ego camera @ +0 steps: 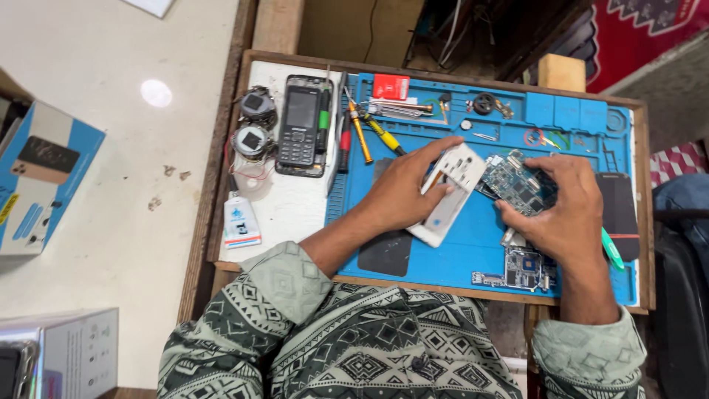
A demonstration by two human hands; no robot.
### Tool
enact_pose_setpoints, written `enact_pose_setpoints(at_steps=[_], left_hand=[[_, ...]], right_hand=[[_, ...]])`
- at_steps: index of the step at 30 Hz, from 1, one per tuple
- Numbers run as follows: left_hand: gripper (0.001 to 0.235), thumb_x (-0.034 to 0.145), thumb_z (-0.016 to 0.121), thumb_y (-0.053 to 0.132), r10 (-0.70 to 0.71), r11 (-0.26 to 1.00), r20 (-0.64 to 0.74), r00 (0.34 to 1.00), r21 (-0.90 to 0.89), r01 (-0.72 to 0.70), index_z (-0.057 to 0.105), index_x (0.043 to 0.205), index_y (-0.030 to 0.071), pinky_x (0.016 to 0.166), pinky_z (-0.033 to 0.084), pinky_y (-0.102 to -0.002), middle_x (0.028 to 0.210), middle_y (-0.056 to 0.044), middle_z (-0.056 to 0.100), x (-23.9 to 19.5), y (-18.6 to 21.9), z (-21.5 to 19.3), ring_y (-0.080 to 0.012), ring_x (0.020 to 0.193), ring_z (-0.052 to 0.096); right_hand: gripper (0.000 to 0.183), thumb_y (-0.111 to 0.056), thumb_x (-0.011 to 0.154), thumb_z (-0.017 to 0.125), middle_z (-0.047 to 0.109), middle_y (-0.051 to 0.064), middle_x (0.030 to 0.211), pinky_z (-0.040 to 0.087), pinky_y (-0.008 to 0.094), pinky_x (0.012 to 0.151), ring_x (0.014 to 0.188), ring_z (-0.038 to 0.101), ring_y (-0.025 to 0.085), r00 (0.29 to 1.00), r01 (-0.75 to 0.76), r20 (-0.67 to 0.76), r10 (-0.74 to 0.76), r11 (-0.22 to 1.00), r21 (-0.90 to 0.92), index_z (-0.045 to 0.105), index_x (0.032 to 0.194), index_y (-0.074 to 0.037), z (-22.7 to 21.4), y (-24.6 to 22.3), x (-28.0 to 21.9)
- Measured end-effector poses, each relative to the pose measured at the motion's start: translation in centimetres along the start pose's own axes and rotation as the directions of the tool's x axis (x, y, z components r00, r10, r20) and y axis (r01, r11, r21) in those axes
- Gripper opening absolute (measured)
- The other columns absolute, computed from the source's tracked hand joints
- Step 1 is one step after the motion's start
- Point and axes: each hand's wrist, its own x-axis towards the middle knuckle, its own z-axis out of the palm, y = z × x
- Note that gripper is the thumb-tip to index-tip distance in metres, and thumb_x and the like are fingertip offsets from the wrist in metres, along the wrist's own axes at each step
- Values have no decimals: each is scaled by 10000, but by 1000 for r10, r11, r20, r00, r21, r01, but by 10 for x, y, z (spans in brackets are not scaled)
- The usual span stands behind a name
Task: The person disassembles a white smartphone, removes the screen and internal components, and handles the battery and frame. They place the battery into the frame and continue to manipulate the phone parts on a blue work mat.
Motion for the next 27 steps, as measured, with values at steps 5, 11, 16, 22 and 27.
enact_pose_setpoints(at_steps=[5,11,16,22,27], left_hand=[[555,909,726,113,-72,996,-96,993,39,76,569,1437,182,1028,548,-406,1280,-124,673,0,-6,0,-304,1190,670],[502,885,722,141,32,993,-103,994,116,-20,599,1369,187,985,531,-429,1266,-124,679,0,-19,7,-332,1177,659],[463,919,677,153,14,998,-1,1000,60,-14,620,1375,204,990,563,-413,1227,-116,700,0,-30,17,-301,1121,706],[485,930,656,237,-132,966,69,989,232,113,587,1409,247,888,579,-437,1207,-70,693,-2,-17,13,-266,1122,699],[513,896,691,260,-93,960,49,995,270,76,581,1397,235,970,529,-476,1249,-101,654,2,-18,14,-295,1180,651]], right_hand=[[621,-248,715,1007,589,146,1189,530,371,1006,1138,594,287,996,45,-79,-44,999,10,673,1199,-49,3,9,-4],[622,-293,705,1003,585,147,1207,529,351,971,1142,592,267,996,10,-88,-11,1000,-7,706,1190,-43,3,18,-8],[596,-246,783,987,611,136,1194,539,365,998,1132,578,238,996,21,-79,-29,996,-91,679,1248,-35,9,50,-23],[710,-346,717,911,580,159,1273,508,397,1049,1200,574,256,989,31,148,-19,996,-82,626,1295,-45,43,89,-27],[877,-491,540,887,566,205,1355,470,472,1097,1277,555,327,974,121,209,-84,978,-172,653,1272,-69,40,86,-10]])
